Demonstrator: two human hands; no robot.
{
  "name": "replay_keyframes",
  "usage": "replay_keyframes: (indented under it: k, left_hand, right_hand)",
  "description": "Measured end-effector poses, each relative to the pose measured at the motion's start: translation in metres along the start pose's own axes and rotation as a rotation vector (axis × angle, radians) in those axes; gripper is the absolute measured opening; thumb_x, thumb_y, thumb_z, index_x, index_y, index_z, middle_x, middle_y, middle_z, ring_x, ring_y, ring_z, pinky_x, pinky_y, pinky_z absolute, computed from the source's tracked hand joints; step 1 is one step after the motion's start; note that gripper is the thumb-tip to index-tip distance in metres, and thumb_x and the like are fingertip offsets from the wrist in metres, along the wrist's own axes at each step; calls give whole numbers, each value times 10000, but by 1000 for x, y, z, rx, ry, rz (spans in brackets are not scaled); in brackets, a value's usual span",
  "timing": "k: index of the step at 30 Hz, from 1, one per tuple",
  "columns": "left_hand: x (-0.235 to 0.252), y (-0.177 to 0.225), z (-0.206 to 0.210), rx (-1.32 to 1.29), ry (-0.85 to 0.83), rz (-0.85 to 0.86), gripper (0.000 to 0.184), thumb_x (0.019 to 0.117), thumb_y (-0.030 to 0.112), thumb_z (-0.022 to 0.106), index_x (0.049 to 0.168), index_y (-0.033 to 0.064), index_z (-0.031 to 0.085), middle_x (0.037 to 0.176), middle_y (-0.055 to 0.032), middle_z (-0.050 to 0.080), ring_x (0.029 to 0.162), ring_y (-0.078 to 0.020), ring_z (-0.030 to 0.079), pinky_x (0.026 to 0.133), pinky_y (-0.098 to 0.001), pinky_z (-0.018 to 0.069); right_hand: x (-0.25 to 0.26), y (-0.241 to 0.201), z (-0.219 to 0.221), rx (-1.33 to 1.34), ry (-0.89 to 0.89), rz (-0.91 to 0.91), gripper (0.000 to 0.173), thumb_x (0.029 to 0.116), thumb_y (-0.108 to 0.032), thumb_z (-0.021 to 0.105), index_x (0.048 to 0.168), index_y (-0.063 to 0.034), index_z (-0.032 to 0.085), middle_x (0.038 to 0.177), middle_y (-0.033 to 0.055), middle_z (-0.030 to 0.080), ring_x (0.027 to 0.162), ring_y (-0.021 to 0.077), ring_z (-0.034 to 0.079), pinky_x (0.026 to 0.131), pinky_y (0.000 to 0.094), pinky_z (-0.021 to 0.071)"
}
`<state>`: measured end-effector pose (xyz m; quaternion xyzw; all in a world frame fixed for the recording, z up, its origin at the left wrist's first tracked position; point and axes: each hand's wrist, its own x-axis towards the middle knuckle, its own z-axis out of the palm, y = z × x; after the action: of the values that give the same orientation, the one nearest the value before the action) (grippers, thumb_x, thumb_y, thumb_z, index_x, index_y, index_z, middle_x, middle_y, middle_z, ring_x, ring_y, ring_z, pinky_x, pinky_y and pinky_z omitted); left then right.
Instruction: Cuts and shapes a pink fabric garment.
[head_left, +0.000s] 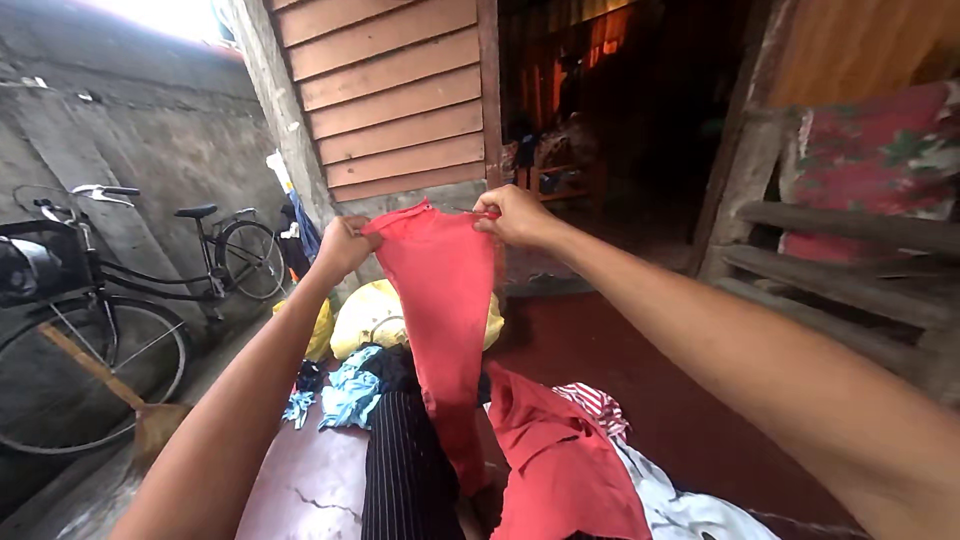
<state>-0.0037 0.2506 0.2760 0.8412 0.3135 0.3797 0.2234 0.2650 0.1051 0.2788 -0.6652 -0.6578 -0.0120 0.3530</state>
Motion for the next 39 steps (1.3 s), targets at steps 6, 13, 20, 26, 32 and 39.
replay_keyframes:
  k: [6,13,20,26,32,39]
  left_hand:
    - [3,2,-1,-53,-8,-12,147,941,99,669,1040,-4,703,950,-144,714,833,-219,702,818,-449,585]
    - [1,7,0,-87,-35,-11,76,943,33,644,879,-8,652,772,-82,661,691,-136,652,717,-353,578]
    - [-3,16,0,-87,-92,-62,13,936,-21,639,940,-32,634,827,-123,676,687,-170,686,684,-359,615]
    - [-6,17,3,-86,-95,-77,52,932,-35,639,980,-50,651,899,-151,690,741,-195,701,720,-386,620]
    - [-12,22,0,53,-120,-5,111,921,1,659,1023,-38,682,886,-136,697,724,-179,684,736,-395,606]
    - [-11,22,-2,455,-209,219,121,914,70,718,996,-19,721,884,-192,711,800,-330,681,788,-598,521]
  right_hand:
    - [1,5,-2,74,1,28,180,993,-152,676,1109,-15,674,935,167,672,781,278,674,747,495,573]
    - [0,4,-2,27,13,30,197,982,-173,698,1113,-26,687,937,161,675,803,283,661,759,501,551]
    - [-1,7,2,3,11,18,186,974,-176,708,1097,-37,699,915,147,674,802,277,653,760,498,541]
    - [-4,6,5,-22,13,-1,179,971,-140,698,1102,-19,701,969,171,676,887,310,652,827,538,521]
    - [-3,11,3,-51,24,-33,210,959,-170,712,1114,-28,716,1020,188,687,963,349,655,873,585,506]
    - [-6,18,4,-124,39,36,198,957,-146,684,1127,-51,718,1074,177,694,1038,345,656,909,574,503]
